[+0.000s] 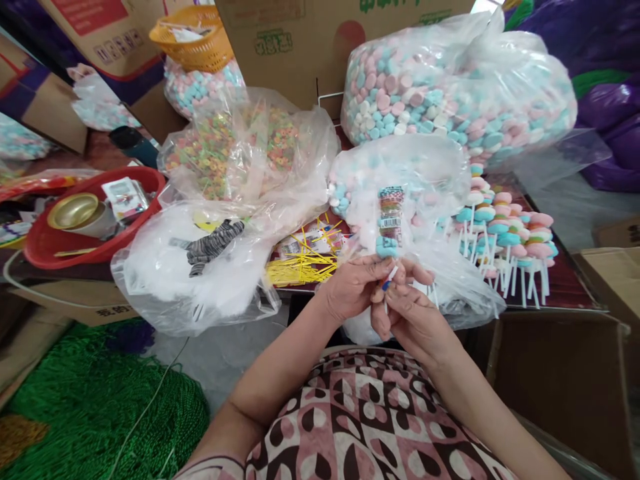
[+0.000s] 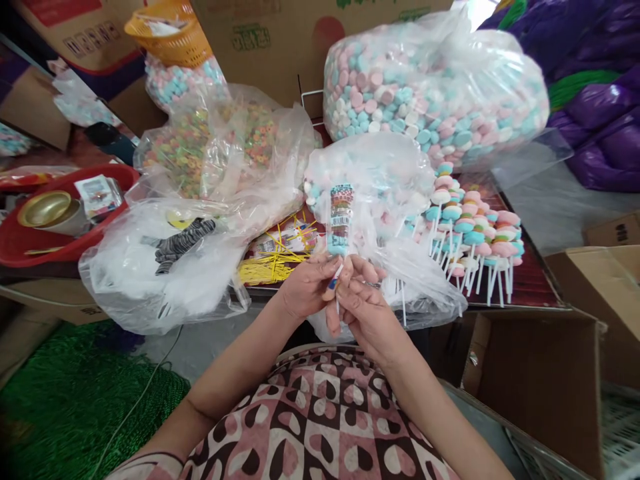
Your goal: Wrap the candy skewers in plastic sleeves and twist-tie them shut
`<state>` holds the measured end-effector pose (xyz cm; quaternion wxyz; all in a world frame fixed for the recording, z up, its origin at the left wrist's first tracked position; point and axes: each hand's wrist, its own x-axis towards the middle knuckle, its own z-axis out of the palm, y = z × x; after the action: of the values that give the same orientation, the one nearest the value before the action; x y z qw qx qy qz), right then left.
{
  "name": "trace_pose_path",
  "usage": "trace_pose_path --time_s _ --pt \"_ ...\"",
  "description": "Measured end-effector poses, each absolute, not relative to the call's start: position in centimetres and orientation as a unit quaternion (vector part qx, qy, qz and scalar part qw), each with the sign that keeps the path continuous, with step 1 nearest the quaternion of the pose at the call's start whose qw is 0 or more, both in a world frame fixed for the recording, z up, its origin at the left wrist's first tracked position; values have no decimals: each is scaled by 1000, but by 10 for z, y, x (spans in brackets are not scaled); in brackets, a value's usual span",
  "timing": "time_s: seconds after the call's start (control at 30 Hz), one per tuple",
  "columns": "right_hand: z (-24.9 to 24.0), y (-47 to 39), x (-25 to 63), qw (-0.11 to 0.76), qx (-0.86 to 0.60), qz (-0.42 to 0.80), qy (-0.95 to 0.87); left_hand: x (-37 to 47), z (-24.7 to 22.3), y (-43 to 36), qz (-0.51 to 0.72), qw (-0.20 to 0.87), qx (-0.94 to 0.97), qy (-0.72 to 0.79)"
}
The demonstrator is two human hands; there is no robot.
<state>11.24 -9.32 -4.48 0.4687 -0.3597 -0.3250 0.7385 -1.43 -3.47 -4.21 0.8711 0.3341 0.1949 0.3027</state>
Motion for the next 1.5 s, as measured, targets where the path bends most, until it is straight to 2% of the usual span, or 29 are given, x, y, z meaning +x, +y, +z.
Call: trace_pose_path --time_s 0.27,0.43,0.7,0.77,0.83,0.93,1.0,1.07,1.17,1.3,1.37,1.5 --pt "-54 -90 111 531 -437 599 -409 -17 -21 -33 396 842 297 212" --pt "-54 -93 110 516 -479 536 -465 -10 -19 -41 435 787 339 277" --pt "-43 -97 103 510 -500 504 -485 -8 -34 -46 386 776 413 280" --pt "-40 -96 105 490 -501 510 -499 -9 -36 -47 396 773 405 284" --pt "-35 -95 112 435 -505 515 -539 -11 -36 -46 416 765 394 295" --pt "-27 -92 127 391 -540 468 -580 -16 -35 -45 458 724 406 319" --pt "-23 -88 137 449 -566 413 -554 -20 -34 -46 461 699 433 333" --pt "-19 -80 144 546 -560 382 -492 -22 -33 -48 432 711 447 330" --pt "-13 -67 147 618 -493 443 -423 -18 -34 -53 369 781 420 277" --pt "-8 -59 137 542 -443 578 -420 -6 -37 -61 319 843 372 223" --pt "-8 -60 131 531 -446 594 -409 -3 -37 -63 317 842 370 231" --pt "-12 -62 127 562 -443 574 -398 -9 -36 -59 325 821 394 255"
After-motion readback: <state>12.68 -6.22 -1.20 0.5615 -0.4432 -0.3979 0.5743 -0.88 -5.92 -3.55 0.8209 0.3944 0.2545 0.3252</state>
